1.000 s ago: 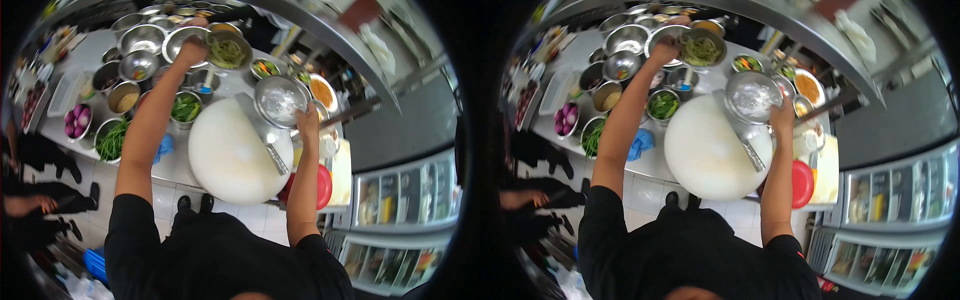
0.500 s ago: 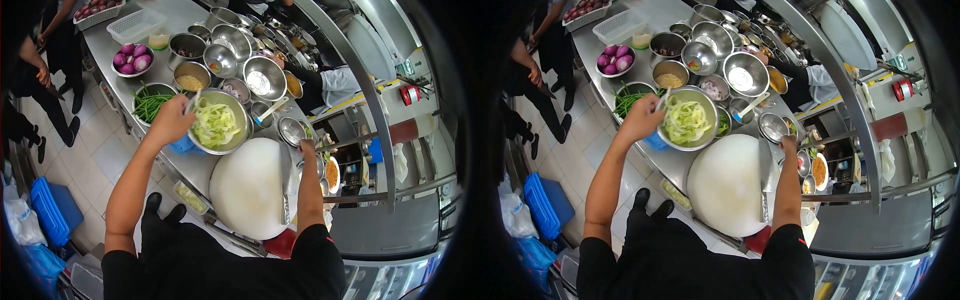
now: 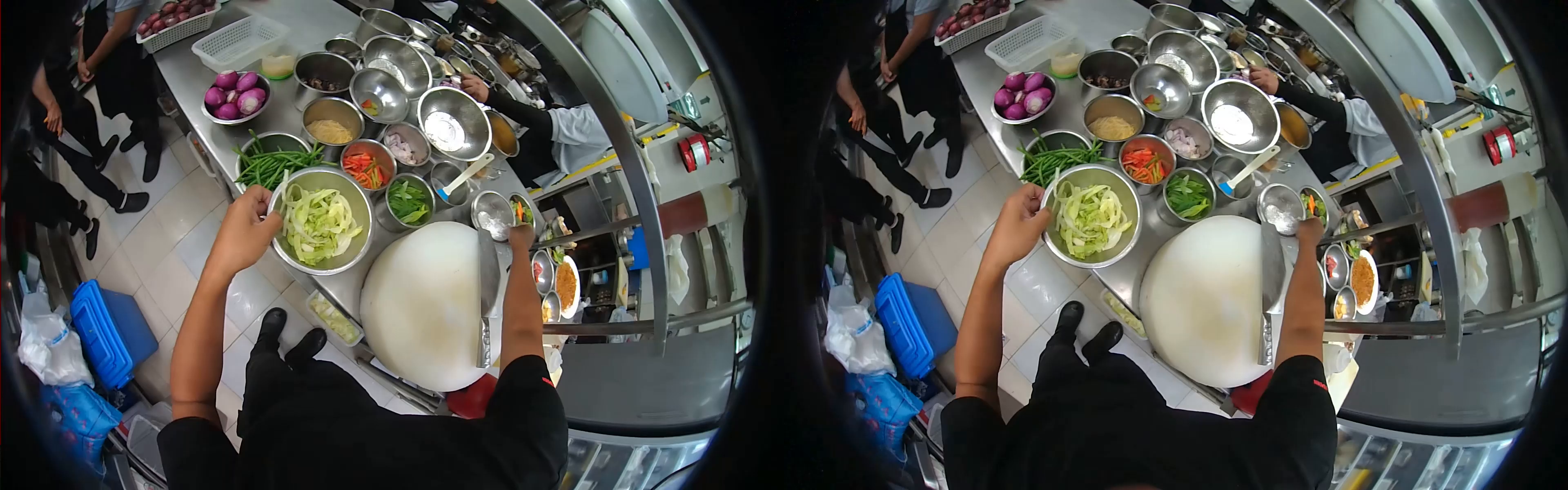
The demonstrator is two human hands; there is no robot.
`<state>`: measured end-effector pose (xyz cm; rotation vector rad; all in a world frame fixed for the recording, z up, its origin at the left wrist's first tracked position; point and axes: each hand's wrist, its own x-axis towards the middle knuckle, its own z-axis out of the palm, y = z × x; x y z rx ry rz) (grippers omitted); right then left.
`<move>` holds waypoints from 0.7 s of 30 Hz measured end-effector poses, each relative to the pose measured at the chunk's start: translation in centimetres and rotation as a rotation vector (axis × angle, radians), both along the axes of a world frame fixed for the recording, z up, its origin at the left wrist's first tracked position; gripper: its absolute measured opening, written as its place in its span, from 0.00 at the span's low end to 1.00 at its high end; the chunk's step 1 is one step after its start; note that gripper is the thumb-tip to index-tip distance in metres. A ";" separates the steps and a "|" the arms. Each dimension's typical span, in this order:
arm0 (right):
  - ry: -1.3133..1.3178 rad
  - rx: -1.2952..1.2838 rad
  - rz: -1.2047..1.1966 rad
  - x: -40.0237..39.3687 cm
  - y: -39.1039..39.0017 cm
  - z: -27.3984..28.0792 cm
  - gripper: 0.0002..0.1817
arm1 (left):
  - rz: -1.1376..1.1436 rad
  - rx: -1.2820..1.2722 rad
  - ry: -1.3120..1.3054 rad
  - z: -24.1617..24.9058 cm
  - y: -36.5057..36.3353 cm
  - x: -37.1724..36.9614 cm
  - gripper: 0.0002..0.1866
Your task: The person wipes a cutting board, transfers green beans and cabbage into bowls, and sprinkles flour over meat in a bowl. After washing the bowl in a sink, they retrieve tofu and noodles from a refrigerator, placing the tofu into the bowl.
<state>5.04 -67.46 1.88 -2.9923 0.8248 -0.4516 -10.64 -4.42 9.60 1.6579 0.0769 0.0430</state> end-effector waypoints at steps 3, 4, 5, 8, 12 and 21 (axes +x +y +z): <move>-0.067 0.033 -0.002 -0.2 0.8 0.5 0.15 | -0.002 0.043 -0.013 -1.6 0.2 -0.1 0.07; -0.062 0.033 0.029 -0.1 0.5 0.5 0.17 | -0.001 0.077 -0.025 -2.0 0.2 -0.2 0.08; -0.058 0.047 0.035 -0.2 0.2 0.2 0.17 | 0.005 0.090 -0.021 -2.1 0.2 -0.3 0.08; 0.002 0.007 -0.024 0.9 -2.7 -2.2 0.22 | 0.001 -0.038 0.013 -2.4 0.0 -0.3 0.08; 0.073 0.096 -0.018 2.3 -5.6 -3.7 0.18 | 0.002 -0.035 0.030 -1.9 0.1 -0.9 0.08; 0.104 -0.025 -0.121 1.9 -3.2 -1.7 0.25 | 0.004 0.123 0.156 -0.1 0.4 -2.6 0.07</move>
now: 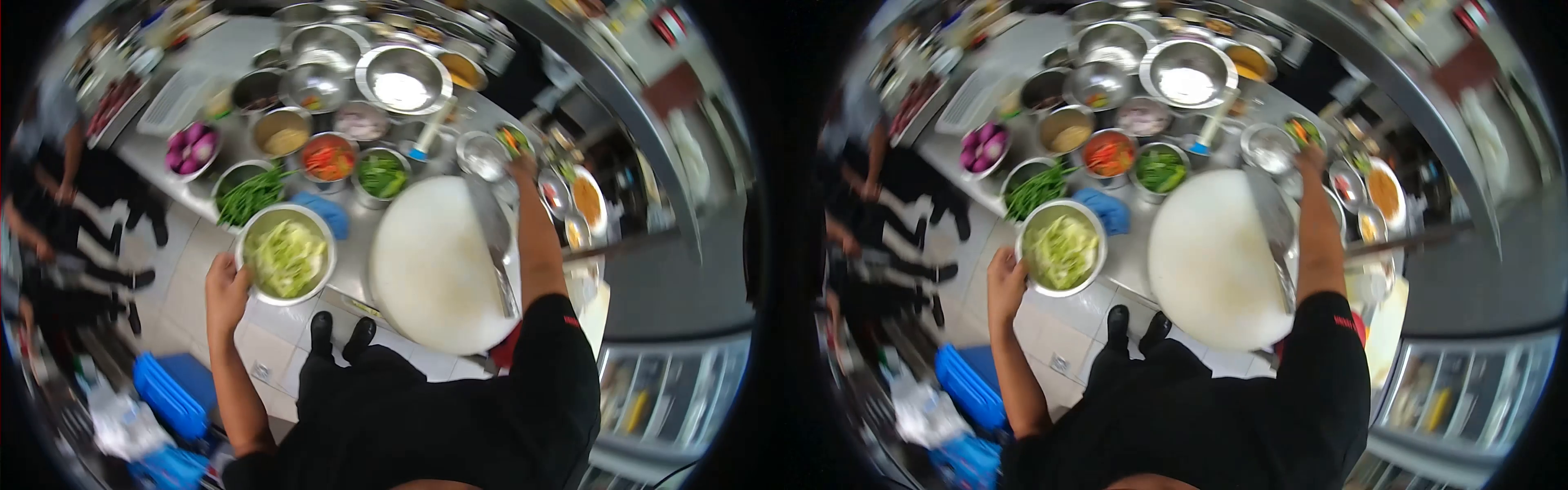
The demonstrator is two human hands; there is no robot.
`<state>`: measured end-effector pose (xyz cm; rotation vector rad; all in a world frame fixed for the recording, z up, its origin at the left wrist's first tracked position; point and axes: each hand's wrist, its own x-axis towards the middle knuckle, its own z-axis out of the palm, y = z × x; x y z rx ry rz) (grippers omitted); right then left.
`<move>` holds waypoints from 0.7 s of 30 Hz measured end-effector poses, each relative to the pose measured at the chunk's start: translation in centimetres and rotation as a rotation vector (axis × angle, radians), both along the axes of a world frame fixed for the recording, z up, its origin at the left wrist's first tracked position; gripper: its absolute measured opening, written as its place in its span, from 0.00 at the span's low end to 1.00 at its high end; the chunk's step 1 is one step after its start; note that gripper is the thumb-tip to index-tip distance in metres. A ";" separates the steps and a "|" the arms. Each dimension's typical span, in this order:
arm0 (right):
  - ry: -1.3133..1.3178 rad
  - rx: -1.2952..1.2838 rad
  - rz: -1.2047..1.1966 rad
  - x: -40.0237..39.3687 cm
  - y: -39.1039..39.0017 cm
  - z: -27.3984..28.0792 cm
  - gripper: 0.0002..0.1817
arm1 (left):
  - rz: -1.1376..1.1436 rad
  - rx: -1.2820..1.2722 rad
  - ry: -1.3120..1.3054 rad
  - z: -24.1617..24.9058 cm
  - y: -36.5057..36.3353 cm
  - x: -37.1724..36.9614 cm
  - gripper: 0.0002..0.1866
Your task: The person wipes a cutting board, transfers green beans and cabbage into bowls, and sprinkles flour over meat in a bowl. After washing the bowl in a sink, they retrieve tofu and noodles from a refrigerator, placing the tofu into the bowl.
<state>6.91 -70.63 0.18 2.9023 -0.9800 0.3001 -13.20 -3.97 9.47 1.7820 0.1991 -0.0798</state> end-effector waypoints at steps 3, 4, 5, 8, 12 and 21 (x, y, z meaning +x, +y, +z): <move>-0.081 0.255 0.026 0.0 0.1 0.3 0.26 | 0.005 -0.044 0.043 -0.7 0.7 -0.5 0.05; -0.131 0.265 0.112 0.4 -0.6 -0.7 0.26 | 0.009 -0.062 0.053 -0.4 0.6 -0.6 0.04; -0.119 0.295 0.086 0.0 0.0 -0.1 0.25 | 0.015 -0.082 0.067 -0.2 0.6 -0.7 0.04; -0.071 0.365 0.108 -1.8 2.2 3.2 0.22 | -0.027 -0.101 0.076 -1.4 1.8 -0.4 0.03; -0.268 0.318 0.171 -2.2 0.7 2.6 0.17 | -0.035 -0.117 0.057 -1.3 1.5 0.3 0.02; -0.140 0.435 0.361 -6.3 4.6 13.6 0.11 | -0.104 -0.194 0.087 -0.7 0.7 2.9 0.06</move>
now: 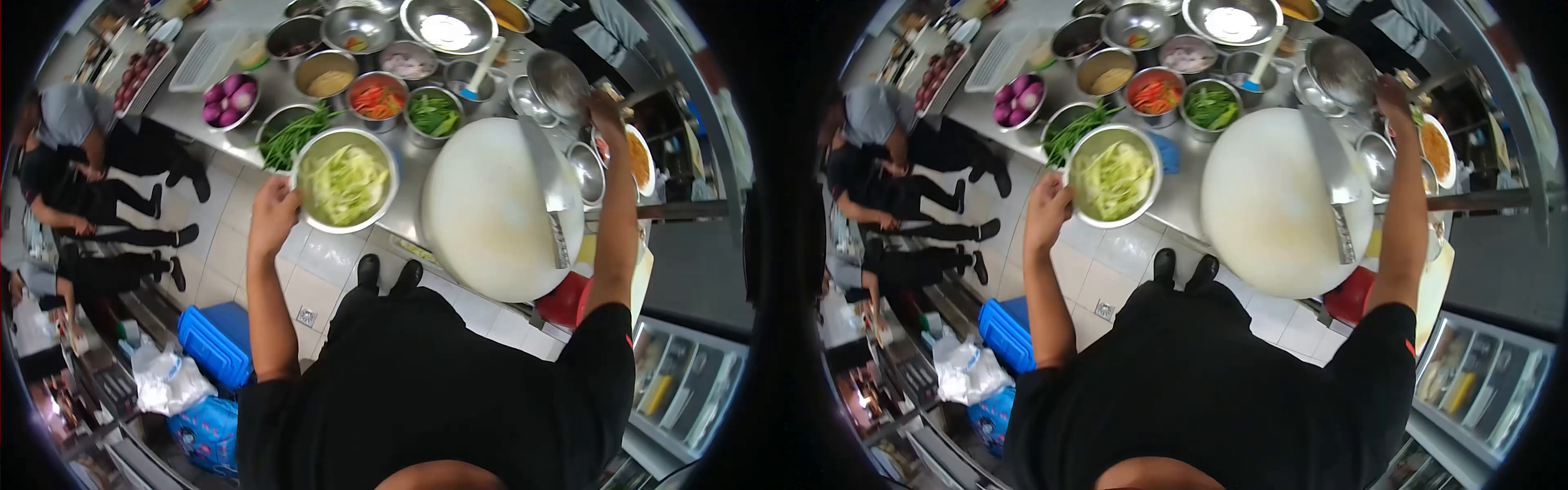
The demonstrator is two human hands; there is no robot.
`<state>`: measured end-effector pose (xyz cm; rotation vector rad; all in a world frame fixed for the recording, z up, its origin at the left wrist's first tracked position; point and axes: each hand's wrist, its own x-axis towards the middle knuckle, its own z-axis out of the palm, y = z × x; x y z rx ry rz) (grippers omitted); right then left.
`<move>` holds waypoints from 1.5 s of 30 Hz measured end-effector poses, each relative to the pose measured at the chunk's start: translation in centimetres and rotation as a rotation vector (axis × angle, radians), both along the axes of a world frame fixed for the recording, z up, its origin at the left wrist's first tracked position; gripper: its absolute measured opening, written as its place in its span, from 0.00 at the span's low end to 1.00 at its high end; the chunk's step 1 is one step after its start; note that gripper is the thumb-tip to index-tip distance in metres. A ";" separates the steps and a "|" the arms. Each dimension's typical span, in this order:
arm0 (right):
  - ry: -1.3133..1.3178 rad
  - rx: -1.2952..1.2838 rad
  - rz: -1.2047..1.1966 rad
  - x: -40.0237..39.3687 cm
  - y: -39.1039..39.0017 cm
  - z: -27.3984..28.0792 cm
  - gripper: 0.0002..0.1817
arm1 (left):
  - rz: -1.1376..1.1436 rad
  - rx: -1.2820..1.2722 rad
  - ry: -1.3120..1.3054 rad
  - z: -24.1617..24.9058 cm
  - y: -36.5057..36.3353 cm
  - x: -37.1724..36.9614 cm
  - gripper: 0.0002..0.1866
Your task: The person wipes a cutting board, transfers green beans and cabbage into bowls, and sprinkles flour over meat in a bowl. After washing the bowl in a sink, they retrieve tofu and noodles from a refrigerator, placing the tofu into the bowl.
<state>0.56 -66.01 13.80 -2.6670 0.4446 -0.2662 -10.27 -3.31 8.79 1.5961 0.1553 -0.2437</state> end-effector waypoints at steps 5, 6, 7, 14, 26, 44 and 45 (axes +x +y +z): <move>0.213 0.300 0.206 -7.9 7.3 1.2 0.12 | -0.073 -0.116 0.008 0.6 -0.3 0.8 0.03; 0.291 0.278 0.250 -9.4 9.9 2.1 0.12 | -0.089 -0.122 0.009 0.6 -0.3 1.1 0.03; 0.369 0.261 0.283 -10.9 12.1 2.8 0.12 | -0.107 -0.130 0.010 0.5 -0.4 1.3 0.03; 0.292 0.093 0.299 -19.8 13.5 1.3 0.06 | -0.285 -0.012 -0.026 -1.9 -3.2 2.1 0.04; -0.001 0.331 -0.198 -38.8 21.1 5.2 0.10 | -0.869 -0.282 -0.080 8.4 -16.6 3.5 0.03; -0.268 0.418 -0.944 -77.8 8.9 -0.8 0.07 | -1.359 0.015 -0.269 8.4 -58.8 -27.0 0.06; -0.265 0.431 -0.912 -78.9 8.4 -1.7 0.07 | -1.332 0.012 -0.239 7.5 -60.9 -28.6 0.07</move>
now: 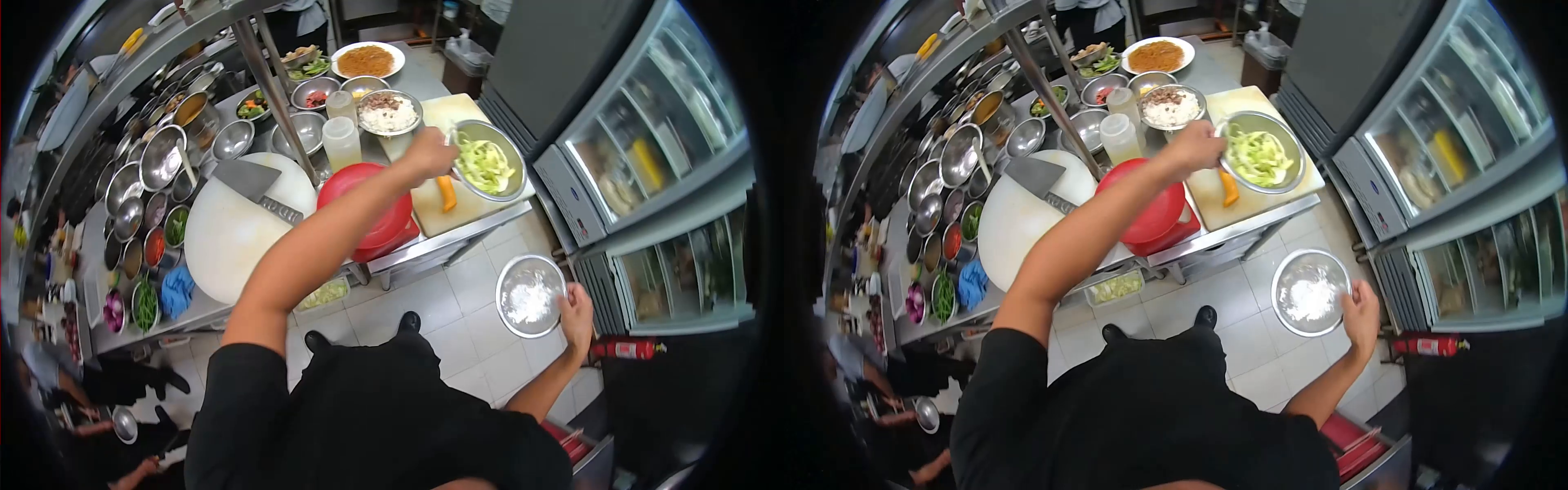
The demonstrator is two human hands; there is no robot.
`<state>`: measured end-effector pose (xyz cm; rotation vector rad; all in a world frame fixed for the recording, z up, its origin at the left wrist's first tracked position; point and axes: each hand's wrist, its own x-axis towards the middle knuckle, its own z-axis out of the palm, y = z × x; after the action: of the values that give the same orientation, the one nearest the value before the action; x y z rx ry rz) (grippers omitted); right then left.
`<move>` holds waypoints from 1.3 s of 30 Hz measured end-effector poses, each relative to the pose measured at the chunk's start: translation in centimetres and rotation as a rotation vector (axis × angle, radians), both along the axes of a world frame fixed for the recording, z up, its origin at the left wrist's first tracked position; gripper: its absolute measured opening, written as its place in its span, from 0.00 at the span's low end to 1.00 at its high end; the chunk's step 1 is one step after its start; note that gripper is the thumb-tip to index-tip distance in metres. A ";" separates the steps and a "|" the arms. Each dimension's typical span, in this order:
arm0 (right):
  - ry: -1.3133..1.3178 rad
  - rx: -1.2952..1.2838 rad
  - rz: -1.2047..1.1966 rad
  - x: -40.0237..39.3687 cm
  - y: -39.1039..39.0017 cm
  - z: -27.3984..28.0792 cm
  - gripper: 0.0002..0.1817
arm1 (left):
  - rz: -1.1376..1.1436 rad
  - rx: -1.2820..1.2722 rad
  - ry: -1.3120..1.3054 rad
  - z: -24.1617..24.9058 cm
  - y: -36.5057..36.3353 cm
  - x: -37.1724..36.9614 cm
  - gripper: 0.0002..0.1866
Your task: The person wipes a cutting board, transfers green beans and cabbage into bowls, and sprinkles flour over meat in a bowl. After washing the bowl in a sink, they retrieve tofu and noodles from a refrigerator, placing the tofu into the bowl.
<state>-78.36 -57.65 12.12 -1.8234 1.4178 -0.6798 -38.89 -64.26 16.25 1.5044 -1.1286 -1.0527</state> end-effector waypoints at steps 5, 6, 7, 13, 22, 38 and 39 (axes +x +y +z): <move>-0.101 0.118 -0.196 -4.5 -2.7 -4.2 0.05 | 0.346 0.134 0.132 -6.4 -9.3 -5.7 0.09; -0.106 0.121 -0.185 -5.3 -3.0 -5.1 0.05 | 0.443 0.197 0.176 -7.1 -10.2 -6.4 0.11; -0.145 0.123 -0.200 -5.9 -3.2 -6.1 0.04 | 0.453 0.193 0.169 -8.6 -11.4 -6.6 0.11; -0.231 0.245 -0.244 -8.4 -4.0 -10.1 0.03 | 0.787 0.289 0.326 -12.0 -14.5 -6.8 0.16; -0.325 0.211 -0.218 -8.0 -7.1 -12.1 0.03 | 0.608 0.032 0.360 -8.3 -11.3 -7.7 0.10; -0.466 -0.023 -0.038 1.3 -7.2 -2.2 0.03 | -0.078 -0.182 0.260 2.6 18.0 -4.7 0.14; -0.465 -0.015 -0.004 2.5 -6.4 -1.2 0.03 | -0.034 -0.182 0.256 1.2 19.9 -4.0 0.14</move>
<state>-75.90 -64.04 10.90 -1.5406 1.1075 -1.0390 -42.92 -44.33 17.43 1.1753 -1.0413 -1.0999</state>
